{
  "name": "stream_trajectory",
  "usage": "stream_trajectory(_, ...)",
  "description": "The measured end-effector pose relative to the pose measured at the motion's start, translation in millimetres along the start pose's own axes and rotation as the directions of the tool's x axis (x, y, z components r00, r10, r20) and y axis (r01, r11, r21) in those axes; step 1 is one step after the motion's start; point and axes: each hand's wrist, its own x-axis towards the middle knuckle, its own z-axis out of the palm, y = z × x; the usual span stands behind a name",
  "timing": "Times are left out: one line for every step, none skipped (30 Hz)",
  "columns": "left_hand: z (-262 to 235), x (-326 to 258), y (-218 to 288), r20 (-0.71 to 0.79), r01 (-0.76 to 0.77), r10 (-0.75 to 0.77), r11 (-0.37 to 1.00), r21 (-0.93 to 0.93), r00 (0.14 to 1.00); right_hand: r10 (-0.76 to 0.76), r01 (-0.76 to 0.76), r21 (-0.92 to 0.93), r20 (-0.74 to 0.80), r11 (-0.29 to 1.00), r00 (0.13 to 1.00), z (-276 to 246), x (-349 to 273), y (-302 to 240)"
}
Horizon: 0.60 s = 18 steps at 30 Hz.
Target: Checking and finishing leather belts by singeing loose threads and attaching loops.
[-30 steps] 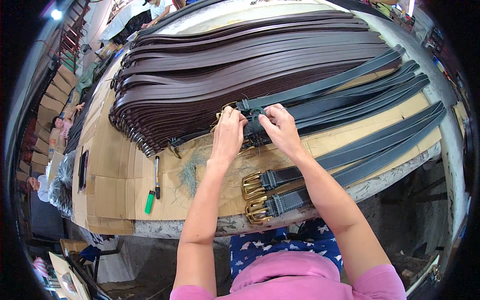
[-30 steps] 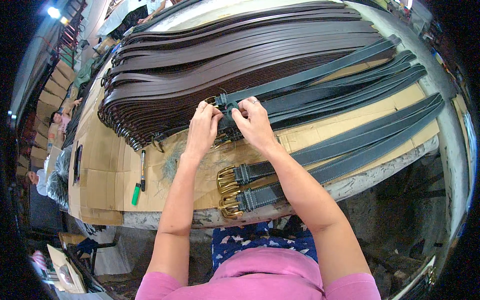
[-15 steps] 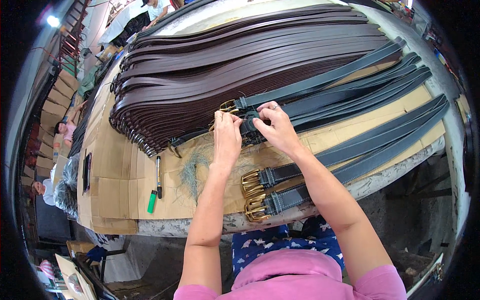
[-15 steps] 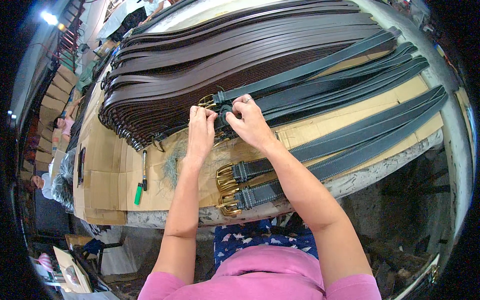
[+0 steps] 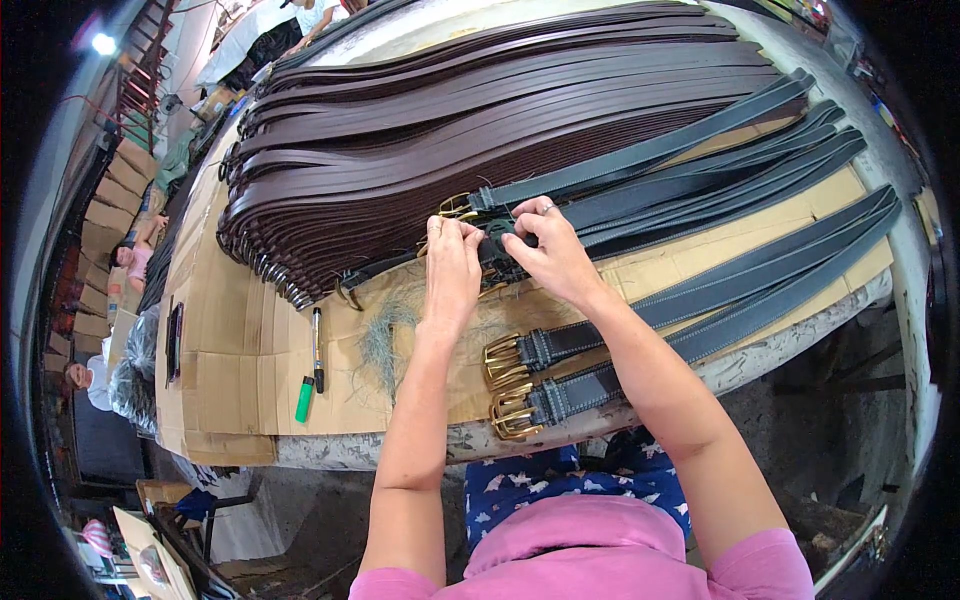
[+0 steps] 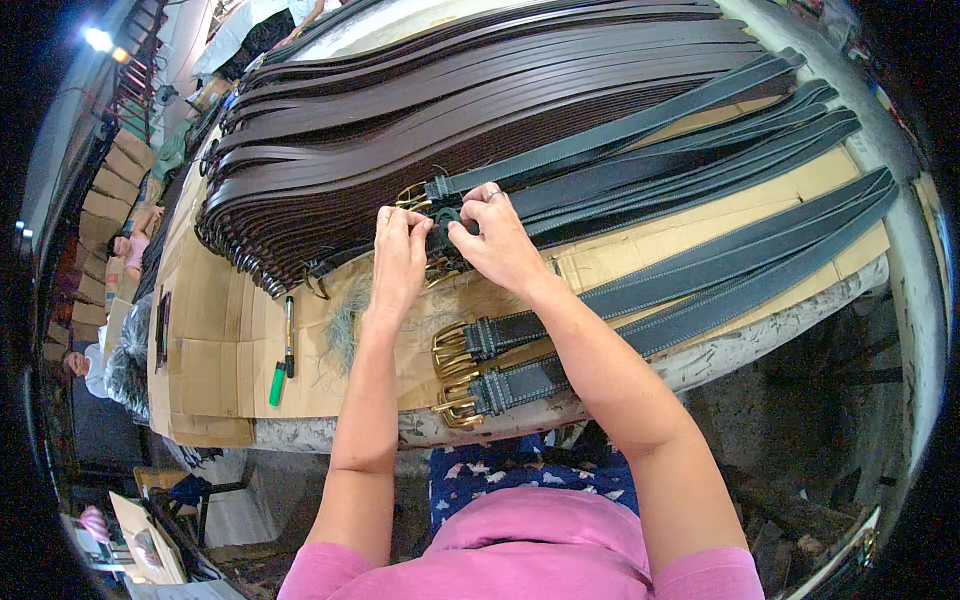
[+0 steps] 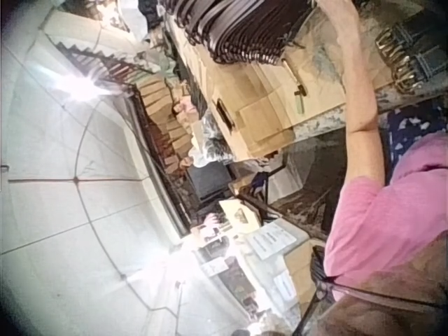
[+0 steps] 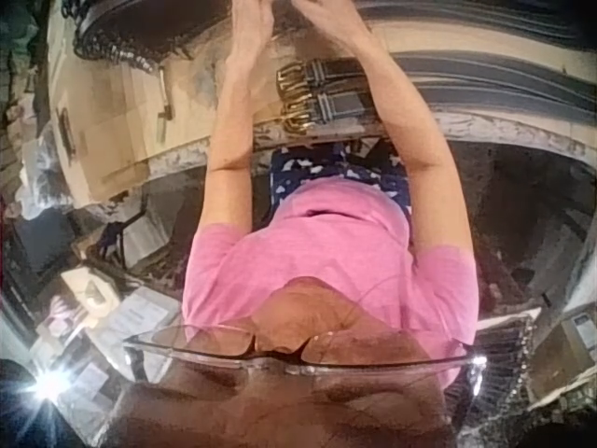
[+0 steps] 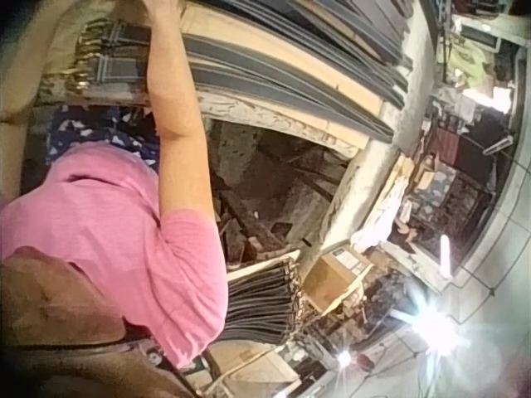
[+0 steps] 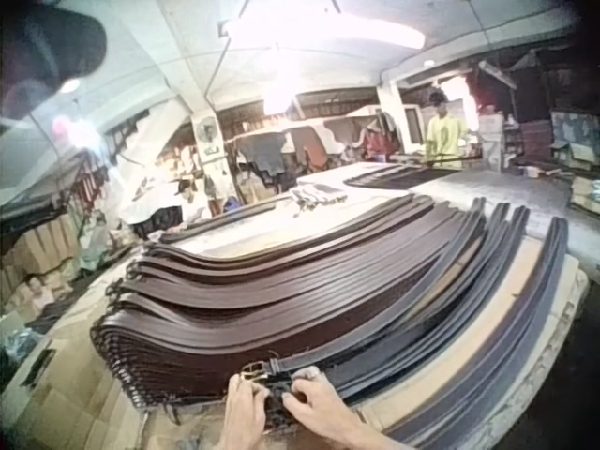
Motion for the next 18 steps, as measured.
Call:
stream_trajectory(-3.1,-0.6,1.0,0.0,0.018,-0.018,0.999,-0.035,1.0,-0.011,0.011,-0.004,-0.002,1.0,1.0,0.3,0.9,-3.2)
stream_trajectory(-6.9,-1.6,0.2,-0.001,0.02,-0.02,0.999,-0.033,1.0,-0.012,0.012,-0.001,0.001,1.0,1.0,-0.8,1.4,-6.4)
stream_trajectory(-12.1,-2.8,-1.8,0.036,0.068,-0.065,0.995,-0.078,0.997,0.079,-0.081,0.074,0.032,0.994,0.996,-3.1,1.9,-9.9)
stream_trajectory(-15.6,-3.7,-3.9,0.077,0.115,-0.106,0.986,-0.124,0.991,0.168,-0.176,0.142,0.067,0.974,0.984,-5.8,2.3,-12.8)
stream_trajectory(-18.1,-5.0,-7.3,0.077,0.116,-0.107,0.985,-0.125,0.991,0.168,-0.176,0.141,0.068,0.974,0.983,-5.7,1.3,-10.8)
stream_trajectory(-20.1,-6.5,-11.6,0.115,0.125,-0.102,0.97,-0.21,0.988,0.084,-0.091,0.099,0.079,0.991,0.993,-5.4,-0.1,-7.7)
stream_trajectory(-23.8,-7.8,-15.2,0.15,0.137,-0.096,0.947,-0.291,0.984,-0.001,-0.004,0.06,0.094,0.998,0.996,-4.8,-1.0,-7.0)
stream_trajectory(-28.1,-8.2,-16.5,0.223,0.199,-0.13,0.925,-0.324,0.966,-0.002,-0.004,0.062,0.097,0.998,0.995,-5.0,-1.7,-6.7)
stream_trajectory(-27.0,-9.4,-19.4,0.221,0.202,-0.133,0.925,-0.323,0.966,-0.032,0.031,0.009,0.13,0.999,0.991,-5.4,-2.2,-6.7)
stream_trajectory(-25.8,-10.6,-22.5,0.205,0.177,-0.103,0.907,-0.381,0.973,-0.062,0.07,-0.04,0.166,0.997,0.984,-4.9,-2.2,-7.2)
stream_trajectory(-25.5,-11.8,-25.3,0.187,0.151,-0.074,0.886,-0.438,0.979,-0.064,0.071,-0.037,0.17,0.997,0.983,-3.9,-2.3,-7.6)
stream_trajectory(-26.5,-13.1,-28.0,0.185,0.153,-0.078,0.887,-0.437,0.98,-0.066,0.073,-0.034,0.174,0.997,0.983,-2.9,-2.4,-7.9)
stream_trajectory(-27.5,-13.1,-27.6,0.208,0.158,-0.072,0.888,-0.433,0.975,-0.066,0.073,-0.034,0.176,0.997,0.982,-3.1,-2.5,-7.8)
stream_trajectory(-28.6,-13.1,-26.8,0.232,0.163,-0.066,0.889,-0.429,0.97,-0.067,0.074,-0.034,0.177,0.997,0.982,-2.9,-2.6,-7.5)
stream_trajectory(-29.7,-13.0,-25.1,0.231,0.164,-0.067,0.888,-0.429,0.971,-0.071,0.082,-0.05,0.18,0.995,0.981,-2.5,-2.6,-7.1)
stream_trajectory(-30.5,-13.0,-22.8,0.241,0.179,-0.077,0.88,-0.44,0.968,-0.075,0.089,-0.068,0.182,0.994,0.98,-2.3,-2.9,-6.5)
stream_trajectory(-31.0,-13.1,-21.4,0.25,0.195,-0.086,0.871,-0.45,0.964,-0.074,0.088,-0.068,0.183,0.994,0.98,-2.3,-3.0,-6.4)
stream_trajectory(-31.2,-13.0,-21.0,0.251,0.195,-0.086,0.871,-0.451,0.964,-0.088,0.102,-0.075,0.17,0.992,0.982,-2.3,-3.0,-6.3)
